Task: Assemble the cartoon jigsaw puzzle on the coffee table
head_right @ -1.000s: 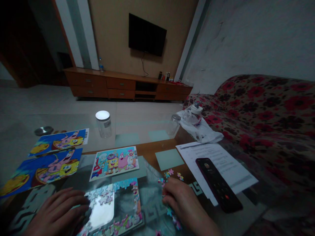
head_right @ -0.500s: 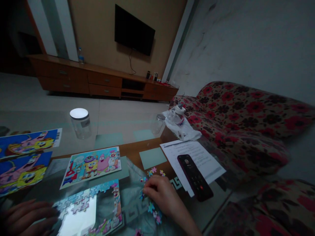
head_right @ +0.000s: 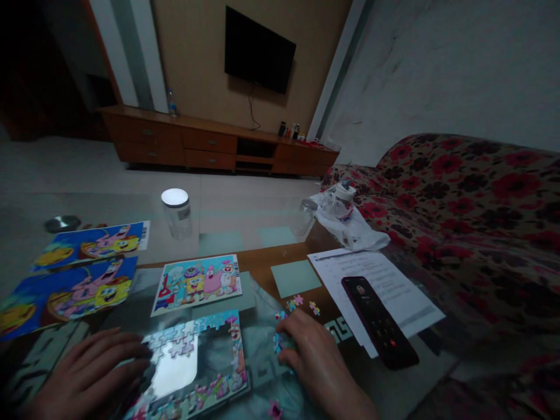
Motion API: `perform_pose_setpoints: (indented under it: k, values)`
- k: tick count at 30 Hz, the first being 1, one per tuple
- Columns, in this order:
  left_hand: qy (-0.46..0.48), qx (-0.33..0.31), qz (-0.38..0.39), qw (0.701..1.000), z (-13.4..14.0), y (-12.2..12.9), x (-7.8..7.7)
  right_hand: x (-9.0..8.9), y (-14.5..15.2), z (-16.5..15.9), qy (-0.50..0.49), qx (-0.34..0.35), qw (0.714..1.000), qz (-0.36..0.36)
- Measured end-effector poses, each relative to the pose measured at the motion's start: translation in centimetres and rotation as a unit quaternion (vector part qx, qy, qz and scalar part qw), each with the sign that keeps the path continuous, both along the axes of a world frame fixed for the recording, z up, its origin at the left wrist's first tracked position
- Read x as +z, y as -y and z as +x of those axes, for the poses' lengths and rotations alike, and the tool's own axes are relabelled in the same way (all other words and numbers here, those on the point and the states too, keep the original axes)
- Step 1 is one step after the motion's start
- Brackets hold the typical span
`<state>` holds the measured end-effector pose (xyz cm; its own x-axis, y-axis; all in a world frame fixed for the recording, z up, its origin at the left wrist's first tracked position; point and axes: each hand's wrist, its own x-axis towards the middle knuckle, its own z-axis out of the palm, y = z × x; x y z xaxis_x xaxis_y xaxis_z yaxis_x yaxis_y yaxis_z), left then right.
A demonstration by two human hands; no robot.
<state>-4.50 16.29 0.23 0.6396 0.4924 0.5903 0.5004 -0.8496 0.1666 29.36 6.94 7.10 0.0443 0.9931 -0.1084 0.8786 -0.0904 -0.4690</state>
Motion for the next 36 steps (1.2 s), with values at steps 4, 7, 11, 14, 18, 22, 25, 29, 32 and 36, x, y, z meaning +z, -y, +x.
perform_pose_setpoints:
  k: [4, 7, 11, 14, 18, 22, 25, 29, 32, 36]
  values:
    - [-0.013, 0.001, -0.036, 0.999, 0.4, 0.4, 1.9, -0.4, -0.5, 0.1, 0.025, 0.007, 0.999, -0.028]
    - [-0.016, 0.004, -0.039, 0.999, 0.5, 0.6, 2.1, -0.2, -0.7, 0.0, 0.039, 0.016, 0.999, -0.033]
    - [-0.016, 0.002, -0.031, 0.999, 0.5, 0.6, 1.8, 0.1, -0.7, -0.1, 0.028, 0.011, 0.999, -0.032]
    - [-0.007, 0.001, -0.021, 1.0, 0.5, 0.5, 1.7, 0.0, -0.5, -0.3, 0.022, 0.007, 0.999, -0.032]
    - [-0.022, -0.01, -0.015, 1.0, 0.2, 0.2, 1.3, -0.3, -0.4, -0.8, 0.046, -0.018, 0.998, -0.032]
    - [-0.032, -0.024, 0.013, 0.999, -0.3, -0.3, 0.1, -0.6, -0.2, -1.1, 0.038, -0.018, 0.999, -0.021]
    - [-0.023, -0.024, 0.044, 0.998, -0.4, -0.5, -0.5, -0.8, 0.0, -1.0, 0.03, -0.013, 0.999, -0.01]
    - [-0.016, -0.022, 0.052, 0.998, -0.3, -0.6, -0.6, -0.4, -0.1, -0.8, 0.01, 0.028, 1.0, -0.006]
    - [-0.012, -0.021, 0.042, 0.999, -0.1, -0.5, -0.4, 0.1, -0.6, -0.9, 0.014, 0.063, 0.998, -0.007]
    - [-0.01, -0.024, 0.02, 0.999, -0.2, -0.5, 0.2, 0.7, -1.6, -1.4, 0.048, 0.071, 0.996, -0.026]
